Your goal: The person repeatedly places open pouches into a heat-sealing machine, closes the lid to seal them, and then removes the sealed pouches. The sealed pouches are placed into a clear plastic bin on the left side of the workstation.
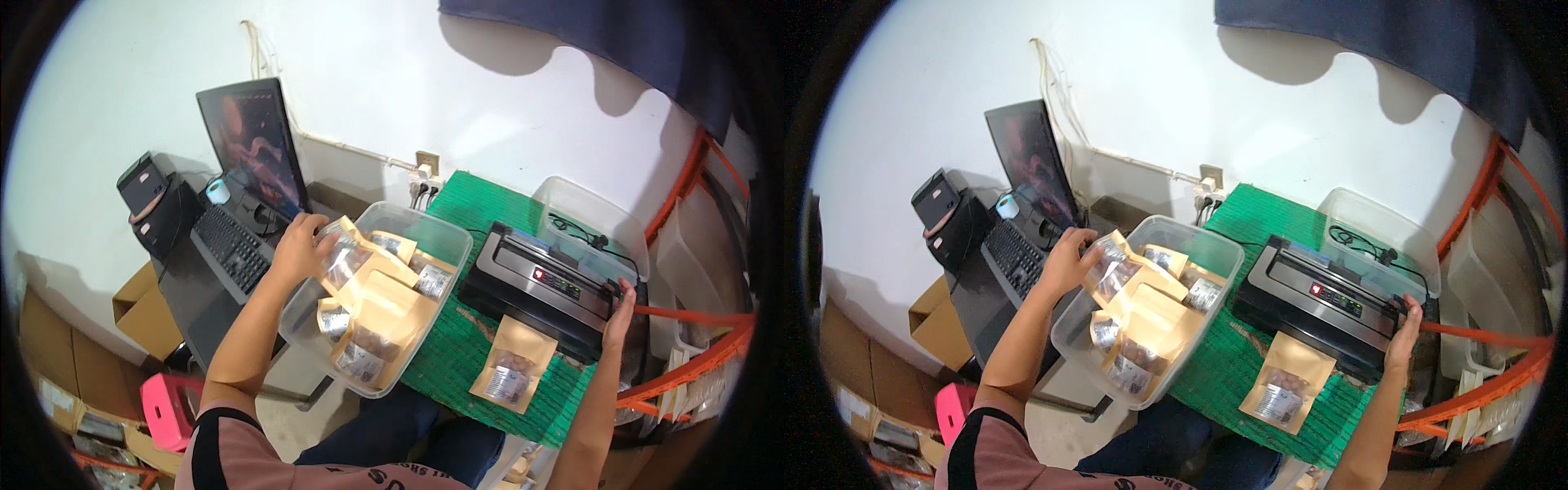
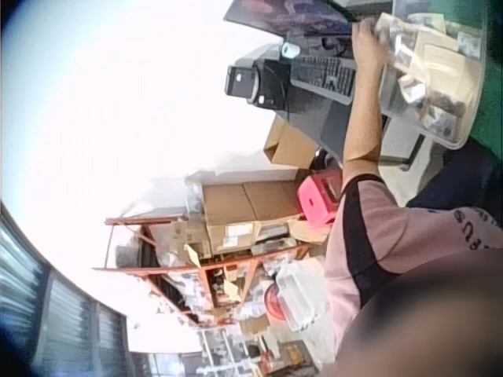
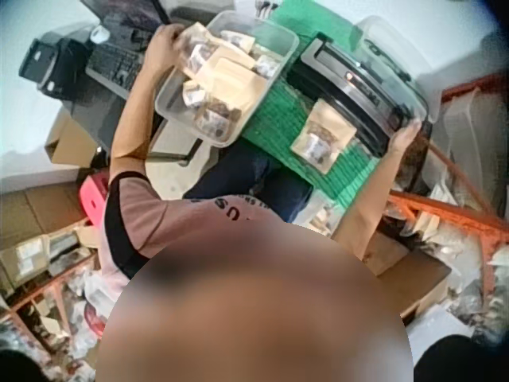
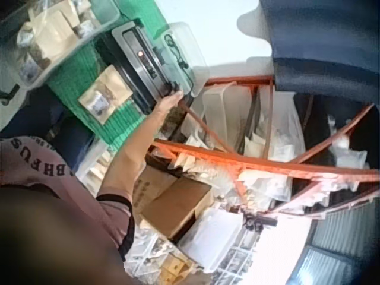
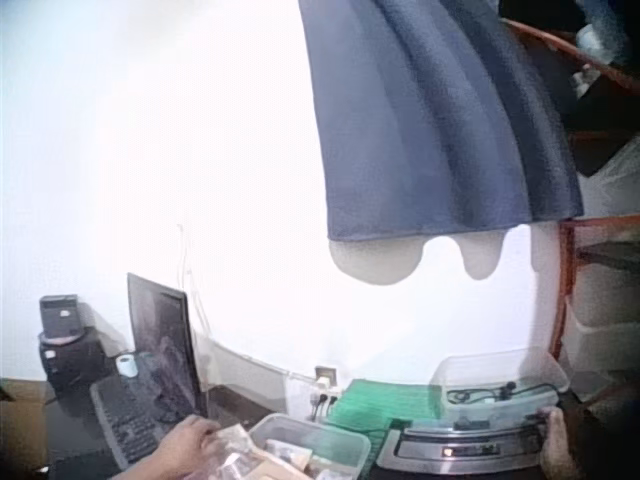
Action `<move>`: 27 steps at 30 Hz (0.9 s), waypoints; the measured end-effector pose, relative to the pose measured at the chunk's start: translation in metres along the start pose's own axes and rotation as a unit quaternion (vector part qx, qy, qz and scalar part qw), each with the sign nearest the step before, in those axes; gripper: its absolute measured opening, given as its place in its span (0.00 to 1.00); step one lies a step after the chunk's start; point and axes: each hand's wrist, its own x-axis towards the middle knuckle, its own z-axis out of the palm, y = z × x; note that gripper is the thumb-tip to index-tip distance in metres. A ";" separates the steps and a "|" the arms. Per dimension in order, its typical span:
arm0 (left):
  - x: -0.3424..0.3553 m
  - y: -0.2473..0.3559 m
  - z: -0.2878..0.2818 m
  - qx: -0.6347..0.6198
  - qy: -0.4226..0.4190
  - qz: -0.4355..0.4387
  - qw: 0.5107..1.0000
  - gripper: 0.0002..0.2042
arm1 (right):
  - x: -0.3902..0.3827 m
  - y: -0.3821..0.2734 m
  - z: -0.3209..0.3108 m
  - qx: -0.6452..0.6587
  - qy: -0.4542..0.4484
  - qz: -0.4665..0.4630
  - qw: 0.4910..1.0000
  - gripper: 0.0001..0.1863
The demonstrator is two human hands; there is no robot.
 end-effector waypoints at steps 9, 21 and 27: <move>0.045 -0.002 0.064 0.133 -0.187 0.394 0.890 0.16 | 0.002 0.011 -0.004 0.024 0.007 0.019 1.000 0.28; 0.035 0.003 0.039 0.108 -0.218 0.293 0.925 0.05 | -0.001 0.000 0.002 -0.035 0.019 -0.012 0.999 0.25; 0.006 0.003 -0.033 -0.063 0.206 0.288 0.933 0.01 | -0.004 -0.003 0.006 -0.032 0.032 -0.017 0.999 0.25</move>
